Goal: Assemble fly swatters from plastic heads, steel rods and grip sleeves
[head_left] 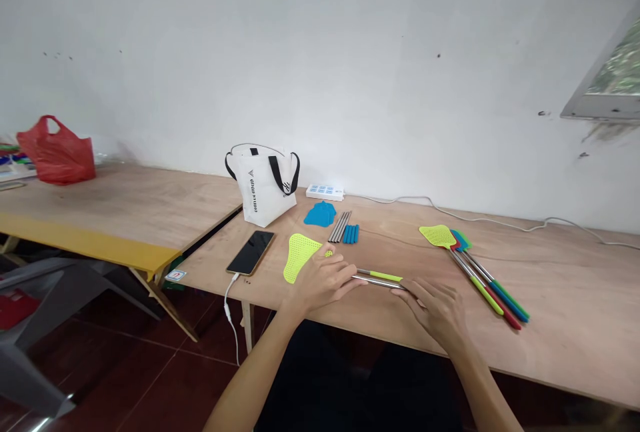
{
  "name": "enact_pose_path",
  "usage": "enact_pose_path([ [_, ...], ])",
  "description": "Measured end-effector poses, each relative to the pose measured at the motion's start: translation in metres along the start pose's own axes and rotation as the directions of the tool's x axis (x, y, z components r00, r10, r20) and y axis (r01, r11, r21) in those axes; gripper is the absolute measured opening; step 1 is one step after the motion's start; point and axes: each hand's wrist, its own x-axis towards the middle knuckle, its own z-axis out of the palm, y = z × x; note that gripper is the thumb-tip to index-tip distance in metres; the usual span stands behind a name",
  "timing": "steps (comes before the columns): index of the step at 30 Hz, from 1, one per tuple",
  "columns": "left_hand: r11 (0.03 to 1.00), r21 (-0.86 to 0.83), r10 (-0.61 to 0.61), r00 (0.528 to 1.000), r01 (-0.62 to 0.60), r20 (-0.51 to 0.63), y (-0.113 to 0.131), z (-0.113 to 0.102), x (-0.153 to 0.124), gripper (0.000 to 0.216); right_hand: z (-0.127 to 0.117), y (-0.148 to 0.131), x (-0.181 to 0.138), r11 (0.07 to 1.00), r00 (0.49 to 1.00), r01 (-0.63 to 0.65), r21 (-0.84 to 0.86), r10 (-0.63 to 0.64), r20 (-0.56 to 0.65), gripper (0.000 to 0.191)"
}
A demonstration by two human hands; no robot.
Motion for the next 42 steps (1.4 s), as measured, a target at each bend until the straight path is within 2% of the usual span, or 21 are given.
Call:
enact_pose_path([
  [4,1.000,0.006,0.026,0.999,-0.026,0.042,-0.002,0.005,-0.002,0.036,0.002,0.003,-0.001,0.989,0.977,-0.099,0.107,0.076,0.201,0.042],
  [7,1.000,-0.014,0.016,0.998,-0.015,0.059,-0.002,0.005,-0.002,0.036,-0.003,0.000,0.001,0.987,0.962,-0.130,0.096,0.102,0.253,0.046],
  [10,0.999,-0.047,-0.022,0.998,0.025,0.062,-0.002,0.003,-0.002,0.036,-0.010,-0.003,0.005,0.997,0.981,-0.067,0.046,0.057,0.185,0.039],
  [13,0.995,-0.075,-0.055,0.997,0.058,0.045,-0.002,0.000,-0.001,0.036,-0.016,-0.007,0.008,0.998,1.000,0.006,-0.055,-0.005,0.025,0.026],
  [15,0.994,-0.080,-0.066,0.997,0.068,0.026,-0.002,-0.002,-0.001,0.035,-0.017,-0.009,0.008,0.993,0.996,0.034,-0.117,-0.042,-0.072,0.016],
  [17,0.995,-0.069,-0.066,0.998,0.067,0.015,-0.001,-0.003,-0.001,0.035,-0.016,-0.010,0.008,0.988,0.990,0.055,-0.144,-0.073,-0.117,0.009],
  [21,0.999,-0.028,-0.030,0.999,0.030,0.019,-0.001,-0.004,0.000,0.033,-0.008,-0.007,0.006,0.990,0.993,0.064,-0.122,-0.075,-0.090,0.009],
  [25,1.000,-0.006,0.008,1.000,-0.008,0.009,-0.002,-0.002,0.000,0.033,-0.002,-0.001,0.004,0.998,0.999,0.041,-0.048,-0.041,-0.015,0.018],
  [31,1.000,-0.015,0.003,0.999,-0.003,0.049,-0.003,0.000,-0.001,0.034,-0.007,0.008,0.002,0.999,0.992,0.036,0.037,-0.040,0.120,0.026],
  [35,1.000,-0.010,-0.021,0.998,0.022,0.059,-0.014,-0.004,-0.007,0.034,-0.016,0.031,-0.003,0.996,0.992,0.029,0.080,-0.039,0.116,0.029],
  [39,0.993,-0.012,-0.117,0.991,0.118,0.059,-0.032,-0.016,-0.015,0.035,-0.032,0.079,-0.022,0.997,0.997,-0.072,-0.023,0.071,-0.016,0.026],
  [42,0.989,-0.005,-0.149,0.986,0.150,0.071,-0.037,-0.021,-0.017,0.037,-0.045,0.110,-0.039,0.980,0.984,-0.163,-0.118,0.151,-0.098,0.033],
])
